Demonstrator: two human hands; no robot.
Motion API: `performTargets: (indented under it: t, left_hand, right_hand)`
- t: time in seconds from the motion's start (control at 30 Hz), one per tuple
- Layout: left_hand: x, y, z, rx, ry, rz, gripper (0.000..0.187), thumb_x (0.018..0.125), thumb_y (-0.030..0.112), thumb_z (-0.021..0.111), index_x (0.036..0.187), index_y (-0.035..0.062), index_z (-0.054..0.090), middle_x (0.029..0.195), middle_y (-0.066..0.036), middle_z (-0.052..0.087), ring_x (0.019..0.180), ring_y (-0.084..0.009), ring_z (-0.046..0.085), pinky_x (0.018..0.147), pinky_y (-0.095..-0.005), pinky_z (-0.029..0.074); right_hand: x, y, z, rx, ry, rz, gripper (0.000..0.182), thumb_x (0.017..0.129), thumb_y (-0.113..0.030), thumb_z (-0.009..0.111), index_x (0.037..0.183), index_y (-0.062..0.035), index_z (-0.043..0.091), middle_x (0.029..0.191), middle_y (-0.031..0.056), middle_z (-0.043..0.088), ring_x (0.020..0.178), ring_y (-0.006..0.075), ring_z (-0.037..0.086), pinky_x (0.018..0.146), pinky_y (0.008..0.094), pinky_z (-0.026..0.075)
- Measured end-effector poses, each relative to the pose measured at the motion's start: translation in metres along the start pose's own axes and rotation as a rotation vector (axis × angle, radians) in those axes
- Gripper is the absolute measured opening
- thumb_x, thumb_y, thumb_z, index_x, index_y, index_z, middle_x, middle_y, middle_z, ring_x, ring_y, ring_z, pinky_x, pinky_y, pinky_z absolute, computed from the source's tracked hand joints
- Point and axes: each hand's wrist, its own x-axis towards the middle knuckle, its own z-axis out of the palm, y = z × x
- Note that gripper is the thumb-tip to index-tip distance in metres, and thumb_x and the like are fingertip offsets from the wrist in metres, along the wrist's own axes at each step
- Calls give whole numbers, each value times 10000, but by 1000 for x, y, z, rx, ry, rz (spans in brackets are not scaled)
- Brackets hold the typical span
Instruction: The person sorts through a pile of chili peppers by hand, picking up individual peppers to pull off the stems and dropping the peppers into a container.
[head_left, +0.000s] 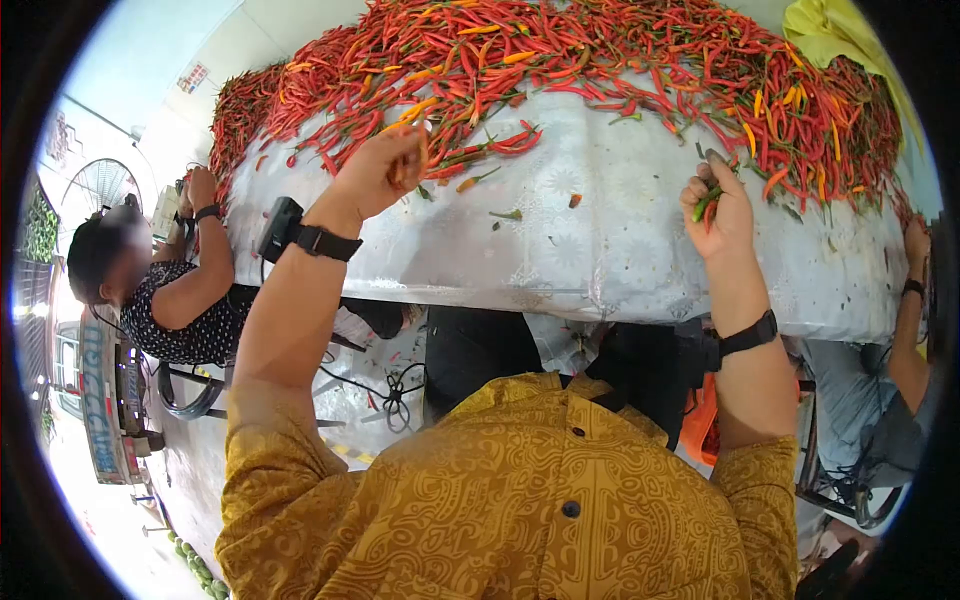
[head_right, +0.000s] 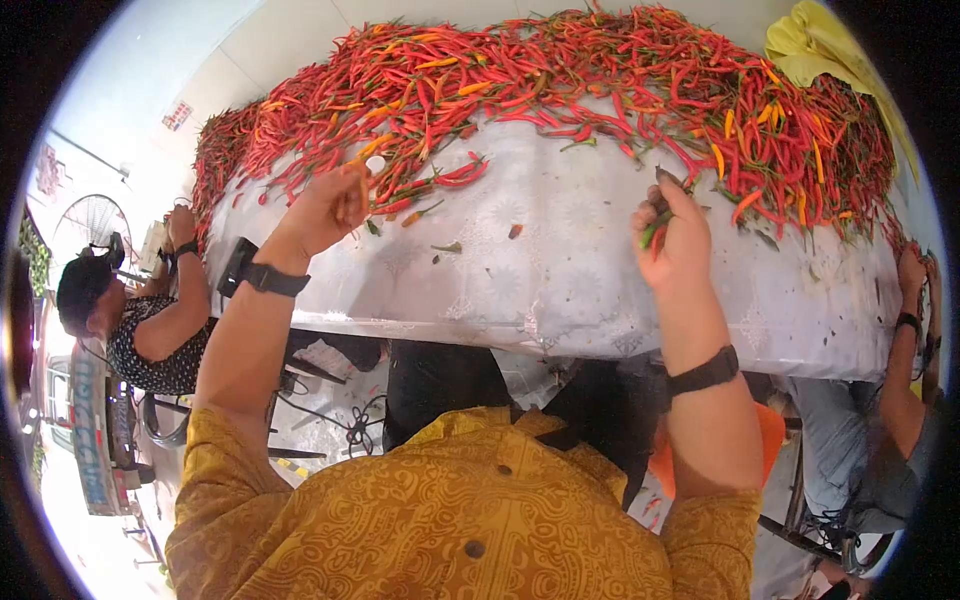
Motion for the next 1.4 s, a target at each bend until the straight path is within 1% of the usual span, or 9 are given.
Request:
performTargets:
  t: [0.07,0.33,0.4,0.53,0.63,0.87,1.1,1.27,1.4]
  left_hand:
    - [4,-3,3,-640,192,66,141,842,161,511,911,43,546,728,-56,564,663,-178,561,594,-302,473]
    - [10,-9,28,-865,418,193,151,830,123,489,879,-18,510,781,-130,568,715,-243,576,684,-362,512]
    - [19,-18,4,-721,93,216,157,763,99,590,856,-11,527,745,-82,522,731,-201,551,588,-306,451]
    - [10,-5,26,-28,91,40,205,734,131,652,863,-4,567,682,-49,524,693,-162,540,567,-282,436]
    - [13,-9,45,1224,130,245,313,674,230,709,893,24,625,664,-93,544,657,-185,544,597,-336,427]
    - [6,2,45,1303,41,257,282,661,197,699,861,16,614,650,-74,524,622,-169,499,590,-313,410]
    - [15,3,18,917,241,174,302,677,173,676,933,31,602,678,-82,554,648,-162,533,593,-309,436]
    - [23,0,25,1403,177,121,350,677,214,682,942,4,597,757,-163,612,732,-303,594,644,-388,463]
    - [15,13,28,1506,53,41,329,685,209,681,930,4,603,702,-117,599,669,-240,582,618,-352,458]
  right_hand:
    - [3,2,-3,-21,-13,-12,83,823,-66,587,876,-40,529,733,55,517,542,132,464,464,249,396]
    - [-3,2,-10,109,-165,7,76,835,-57,563,898,-34,529,713,48,519,561,131,462,502,241,389]
    - [0,1,-10,115,-148,16,82,834,-59,566,903,-35,530,713,45,520,562,129,460,503,242,386]
    - [-4,0,-3,86,-89,4,75,851,-57,554,914,-38,518,688,23,489,564,100,409,504,222,338]
    - [-6,0,-3,65,-150,12,63,856,-56,547,902,-39,507,685,18,472,557,97,402,505,222,339]
    - [4,0,-14,76,-207,-7,71,834,-60,574,894,-42,538,706,41,525,540,112,442,485,241,362]
    - [3,2,-10,42,-196,-18,74,834,-60,575,887,-28,534,707,49,527,539,117,444,480,248,357]
    - [-5,0,-3,3,-133,-17,66,855,-68,555,891,-40,508,699,23,488,550,95,402,505,229,331]
    - [-2,0,-7,3,-183,-8,71,855,-71,554,909,-42,518,701,22,489,556,94,403,505,229,326]
